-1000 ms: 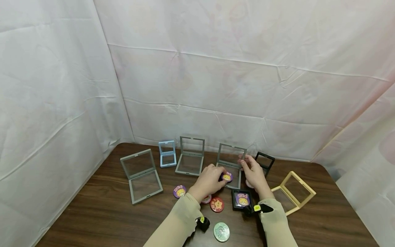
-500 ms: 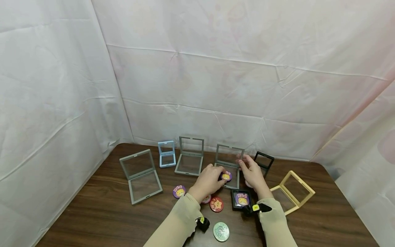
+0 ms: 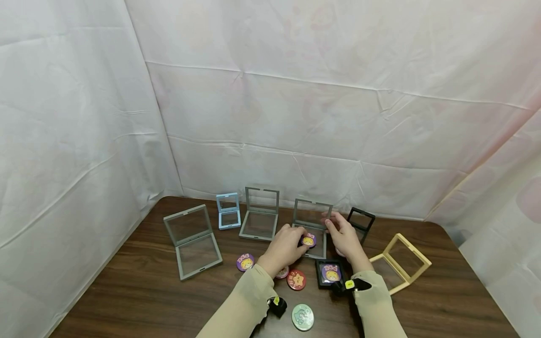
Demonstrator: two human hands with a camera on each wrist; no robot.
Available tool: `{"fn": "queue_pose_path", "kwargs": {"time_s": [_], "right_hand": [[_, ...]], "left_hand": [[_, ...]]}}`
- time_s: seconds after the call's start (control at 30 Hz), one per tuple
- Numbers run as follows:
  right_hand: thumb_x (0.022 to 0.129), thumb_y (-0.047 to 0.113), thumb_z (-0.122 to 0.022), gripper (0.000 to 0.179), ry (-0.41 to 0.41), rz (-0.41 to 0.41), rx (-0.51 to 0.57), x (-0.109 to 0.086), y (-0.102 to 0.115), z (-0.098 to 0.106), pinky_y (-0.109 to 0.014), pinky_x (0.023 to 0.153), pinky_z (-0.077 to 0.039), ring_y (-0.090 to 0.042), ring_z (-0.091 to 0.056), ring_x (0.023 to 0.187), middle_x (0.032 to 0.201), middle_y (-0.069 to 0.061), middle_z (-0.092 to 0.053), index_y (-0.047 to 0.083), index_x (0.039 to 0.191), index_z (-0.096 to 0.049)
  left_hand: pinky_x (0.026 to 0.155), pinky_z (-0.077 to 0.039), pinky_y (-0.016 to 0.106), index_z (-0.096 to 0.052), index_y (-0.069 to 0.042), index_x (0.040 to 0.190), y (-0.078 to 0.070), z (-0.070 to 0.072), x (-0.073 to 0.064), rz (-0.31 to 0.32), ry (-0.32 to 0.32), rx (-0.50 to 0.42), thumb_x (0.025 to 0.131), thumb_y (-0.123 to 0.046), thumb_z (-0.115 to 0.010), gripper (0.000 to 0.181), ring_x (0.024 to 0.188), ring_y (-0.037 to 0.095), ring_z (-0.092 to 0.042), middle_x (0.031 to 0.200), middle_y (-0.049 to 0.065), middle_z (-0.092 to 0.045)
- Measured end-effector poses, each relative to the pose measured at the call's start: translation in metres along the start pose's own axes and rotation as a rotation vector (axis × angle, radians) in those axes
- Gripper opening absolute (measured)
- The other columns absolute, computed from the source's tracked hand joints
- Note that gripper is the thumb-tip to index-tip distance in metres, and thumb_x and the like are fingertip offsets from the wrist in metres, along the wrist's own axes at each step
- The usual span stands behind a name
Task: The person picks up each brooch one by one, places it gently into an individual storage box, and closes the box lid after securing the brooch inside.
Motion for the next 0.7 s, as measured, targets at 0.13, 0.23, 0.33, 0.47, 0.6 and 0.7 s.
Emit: {"fn": "queue_pose_path", "kwargs": {"time_s": [0.13, 0.23, 0.33, 0.47, 0.6, 0.7], "right_hand": [[0.118, 0.015, -0.051, 0.032, 0.001, -0.004, 0.003, -0.0001, 0.0000, 0.0002, -0.050, 0.102, -0.058, -0.042, -0.066, 0.129, 0.139, -0.026, -0.068, 0.000, 0.144, -0.062], [0.118, 0.016, -0.051, 0.032, 0.002, -0.004, 0.006, -0.0002, 0.0005, 0.0005, -0.051, 0.102, -0.058, -0.042, -0.065, 0.130, 0.140, -0.027, -0.067, 0.000, 0.144, -0.062], [0.117, 0.015, -0.052, 0.032, -0.001, -0.005, 0.008, -0.0005, 0.0015, 0.0009, -0.051, 0.102, -0.058, -0.042, -0.065, 0.130, 0.140, -0.027, -0.068, -0.001, 0.143, -0.062], [0.117, 0.014, -0.052, 0.031, -0.002, -0.005, 0.002, -0.0007, 0.0024, 0.0009, -0.050, 0.101, -0.059, -0.042, -0.066, 0.130, 0.139, -0.027, -0.068, -0.001, 0.143, -0.062], [0.117, 0.013, -0.052, 0.031, 0.000, 0.003, -0.011, -0.0002, 0.0020, 0.0015, -0.049, 0.101, -0.059, -0.042, -0.066, 0.129, 0.139, -0.026, -0.068, -0.001, 0.142, -0.062], [0.116, 0.014, -0.055, 0.031, -0.007, 0.007, -0.032, -0.0002, 0.0017, 0.0031, -0.045, 0.099, -0.060, -0.040, -0.069, 0.126, 0.138, -0.025, -0.070, 0.000, 0.142, -0.064]], "left_hand": [[0.091, -0.056, 0.033, -0.077, -0.013, 0.126, 0.0002, 0.0001, 0.0009, 0.011, 0.010, -0.008, 0.101, -0.030, -0.083, 0.031, 0.100, 0.018, -0.064, 0.116, 0.000, -0.080], [0.091, -0.055, 0.032, -0.078, -0.013, 0.126, 0.0006, 0.0004, 0.0016, 0.011, 0.011, -0.004, 0.101, -0.031, -0.082, 0.031, 0.099, 0.018, -0.063, 0.116, -0.001, -0.080], [0.089, -0.055, 0.032, -0.078, -0.014, 0.126, 0.0011, 0.0000, 0.0020, 0.007, 0.008, 0.000, 0.101, -0.032, -0.083, 0.031, 0.096, 0.017, -0.062, 0.115, -0.001, -0.080], [0.086, -0.054, 0.031, -0.079, -0.015, 0.125, 0.0015, -0.0009, 0.0022, 0.000, 0.006, 0.007, 0.101, -0.032, -0.083, 0.030, 0.093, 0.016, -0.061, 0.114, -0.002, -0.080], [0.086, -0.054, 0.031, -0.079, -0.015, 0.124, 0.0021, -0.0008, 0.0021, -0.002, 0.008, 0.002, 0.101, -0.032, -0.082, 0.029, 0.092, 0.016, -0.060, 0.113, -0.003, -0.080], [0.088, -0.055, 0.032, -0.079, -0.015, 0.125, 0.0037, -0.0003, 0.0021, 0.000, 0.013, -0.022, 0.101, -0.031, -0.082, 0.029, 0.096, 0.016, -0.063, 0.113, -0.002, -0.079]]}}
Point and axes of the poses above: each hand's wrist, its own x-axis towards the middle knuckle, its own z-axis out of the back of the hand, y = z × x, the point moved 3 cm from there along x, towards the middle knuckle
